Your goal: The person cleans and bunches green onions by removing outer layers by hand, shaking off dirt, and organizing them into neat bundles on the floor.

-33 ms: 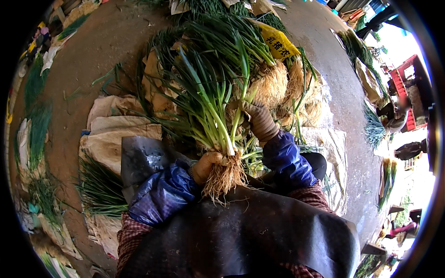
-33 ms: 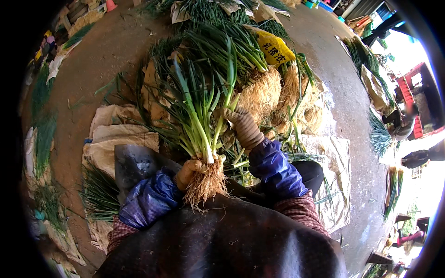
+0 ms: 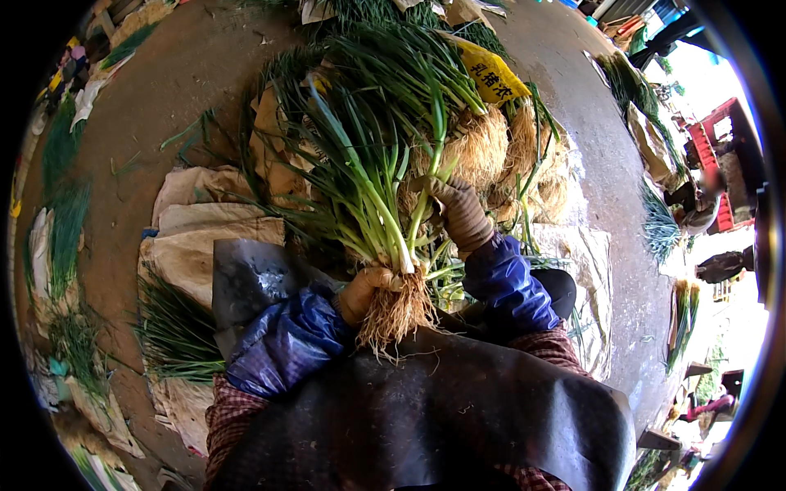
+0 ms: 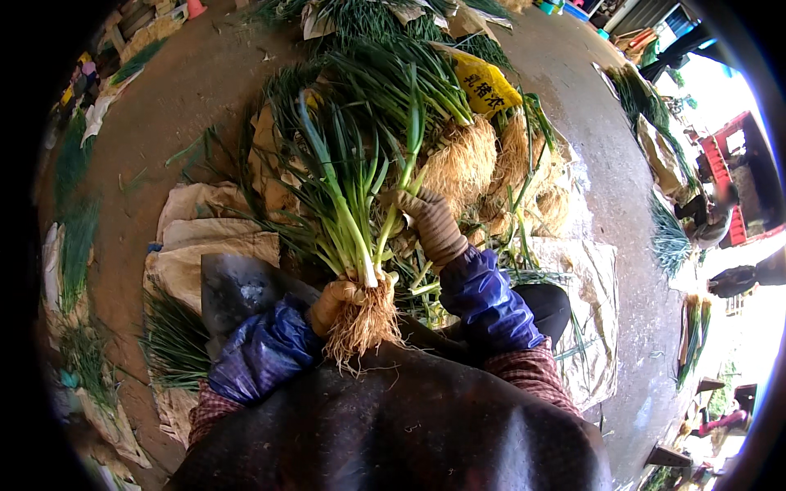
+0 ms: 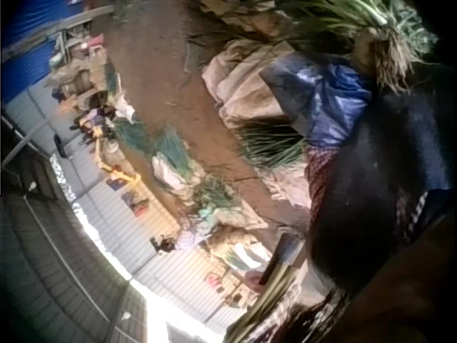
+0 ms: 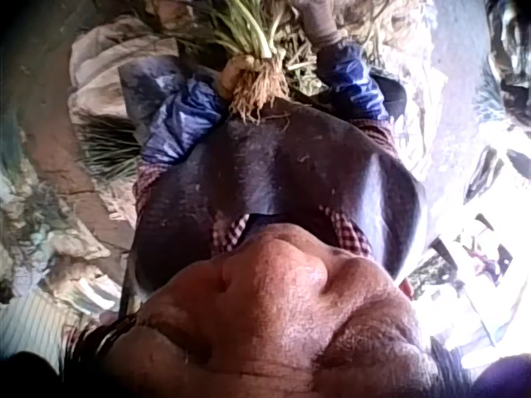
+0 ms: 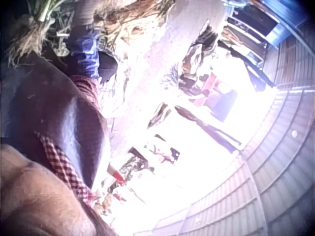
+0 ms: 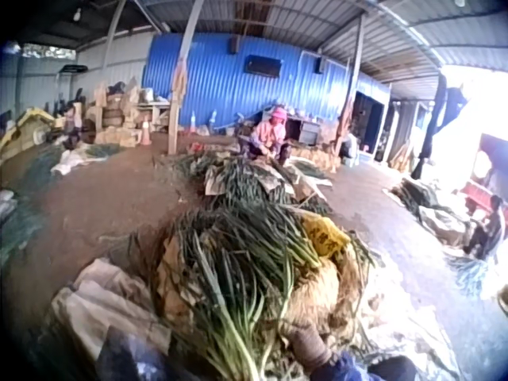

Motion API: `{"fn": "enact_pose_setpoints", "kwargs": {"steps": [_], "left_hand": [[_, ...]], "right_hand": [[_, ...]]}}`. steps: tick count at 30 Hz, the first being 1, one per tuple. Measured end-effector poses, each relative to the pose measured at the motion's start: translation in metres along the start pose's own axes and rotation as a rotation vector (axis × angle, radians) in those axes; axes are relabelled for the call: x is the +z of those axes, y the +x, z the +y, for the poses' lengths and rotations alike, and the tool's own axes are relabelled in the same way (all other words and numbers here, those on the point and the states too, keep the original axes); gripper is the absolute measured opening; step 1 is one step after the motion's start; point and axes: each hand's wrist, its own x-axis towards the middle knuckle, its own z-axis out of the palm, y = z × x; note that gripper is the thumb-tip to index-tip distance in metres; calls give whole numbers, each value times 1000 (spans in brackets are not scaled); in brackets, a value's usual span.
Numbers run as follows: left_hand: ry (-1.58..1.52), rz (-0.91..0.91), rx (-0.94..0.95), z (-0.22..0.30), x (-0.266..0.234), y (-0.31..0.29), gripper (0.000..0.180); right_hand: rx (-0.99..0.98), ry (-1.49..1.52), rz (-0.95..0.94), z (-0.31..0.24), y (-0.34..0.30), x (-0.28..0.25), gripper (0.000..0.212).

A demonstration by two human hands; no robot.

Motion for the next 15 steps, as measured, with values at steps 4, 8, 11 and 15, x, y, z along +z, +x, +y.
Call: {"fn": "enact_pose_setpoints", "kwargs": {"steps": [4, 8, 11, 15], "left_hand": [[-52, 61, 9, -9, -9, 3, 44], [-2, 56, 14, 0, 1, 1, 43], [-10, 52, 23, -2, 1, 2, 43], [-52, -19, -130, -2, 6, -2, 42]], "right_hand": [[-189, -35, 56, 14, -6, -14, 18], [-231, -163, 91, 11, -16, -17, 18], [-225, -111, 206, 9, -13, -17, 30], [-93, 79, 50, 14, 14, -30, 53]]}}
